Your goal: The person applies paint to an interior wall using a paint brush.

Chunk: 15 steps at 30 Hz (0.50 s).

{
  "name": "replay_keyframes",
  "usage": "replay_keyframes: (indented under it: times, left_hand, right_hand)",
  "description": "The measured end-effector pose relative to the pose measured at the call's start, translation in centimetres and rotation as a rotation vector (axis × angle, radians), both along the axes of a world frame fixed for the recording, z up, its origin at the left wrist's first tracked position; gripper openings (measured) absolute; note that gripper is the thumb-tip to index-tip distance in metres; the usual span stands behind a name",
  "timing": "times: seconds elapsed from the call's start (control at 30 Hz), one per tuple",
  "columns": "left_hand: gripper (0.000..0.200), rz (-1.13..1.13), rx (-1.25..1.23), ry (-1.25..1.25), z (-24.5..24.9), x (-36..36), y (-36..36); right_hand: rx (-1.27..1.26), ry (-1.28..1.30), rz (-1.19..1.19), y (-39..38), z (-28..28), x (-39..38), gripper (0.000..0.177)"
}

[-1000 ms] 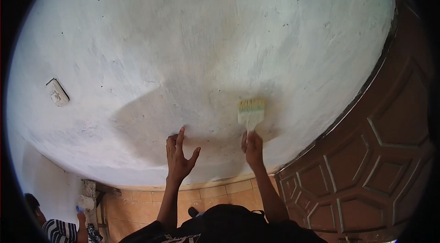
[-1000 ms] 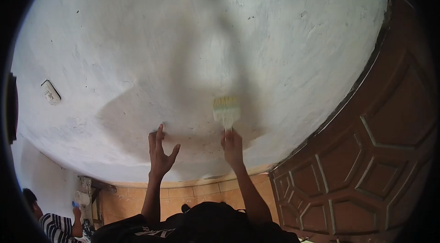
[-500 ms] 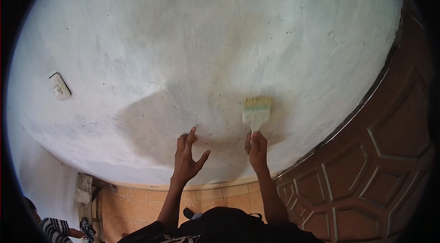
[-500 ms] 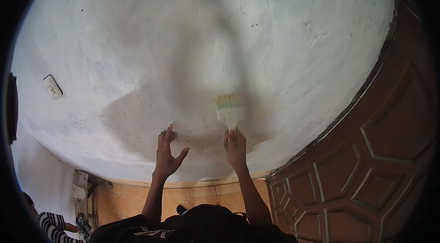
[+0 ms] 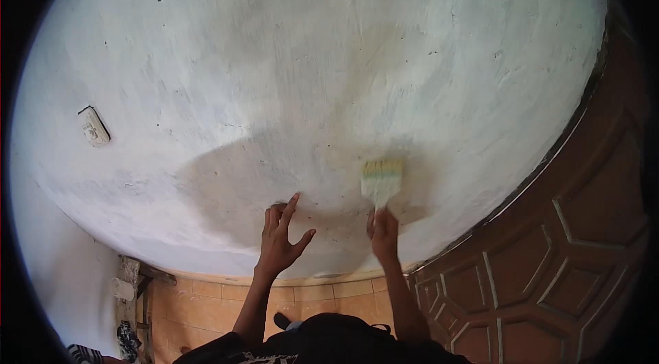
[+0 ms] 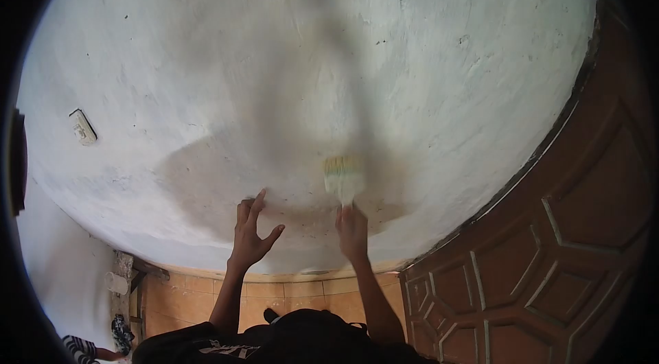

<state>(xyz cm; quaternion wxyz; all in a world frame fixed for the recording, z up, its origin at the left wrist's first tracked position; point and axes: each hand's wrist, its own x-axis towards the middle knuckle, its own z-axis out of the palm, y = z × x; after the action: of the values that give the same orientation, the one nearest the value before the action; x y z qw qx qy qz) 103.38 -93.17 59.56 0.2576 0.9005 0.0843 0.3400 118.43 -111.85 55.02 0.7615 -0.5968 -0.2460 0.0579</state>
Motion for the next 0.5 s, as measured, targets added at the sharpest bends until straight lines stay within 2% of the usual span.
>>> replay_keyframes:
  times: [0.07,0.13,0.2,0.27,0.33,0.43,0.5]
  left_hand:
    - [0.086,-0.005,0.014,-0.011,0.2,-0.1,0.0]
    - [0.086,-0.007,0.019,-0.004,0.2,-0.1,0.0]
    - [0.086,-0.01,0.016,0.02,0.0,0.0,0.1]
    - [0.086,0.005,0.068,0.016,0.1,0.0,-0.2]
    - [0.086,0.01,0.091,0.015,0.1,0.0,-0.5]
    - [0.086,0.01,0.076,0.018,0.0,-0.1,-0.5]
    - [0.086,0.005,0.063,0.024,0.1,-0.1,-0.5]
  right_hand:
    - [-0.061,0.072,0.01,-1.1,-7.0,-2.2,0.041]
    - [-0.072,0.119,0.029,-1.5,-8.8,-2.9,0.04]
    - [0.01,0.178,0.039,-1.9,-5.7,-3.7,0.041]
    - [0.061,0.042,0.026,-2.1,0.4,-2.3,0.04]
    - [0.028,0.05,0.027,-2.4,5.0,-0.4,0.038]
    - [0.128,0.116,0.154,-2.4,5.8,1.3,0.037]
    - [0.102,0.13,0.135,-2.2,0.8,1.1,0.039]
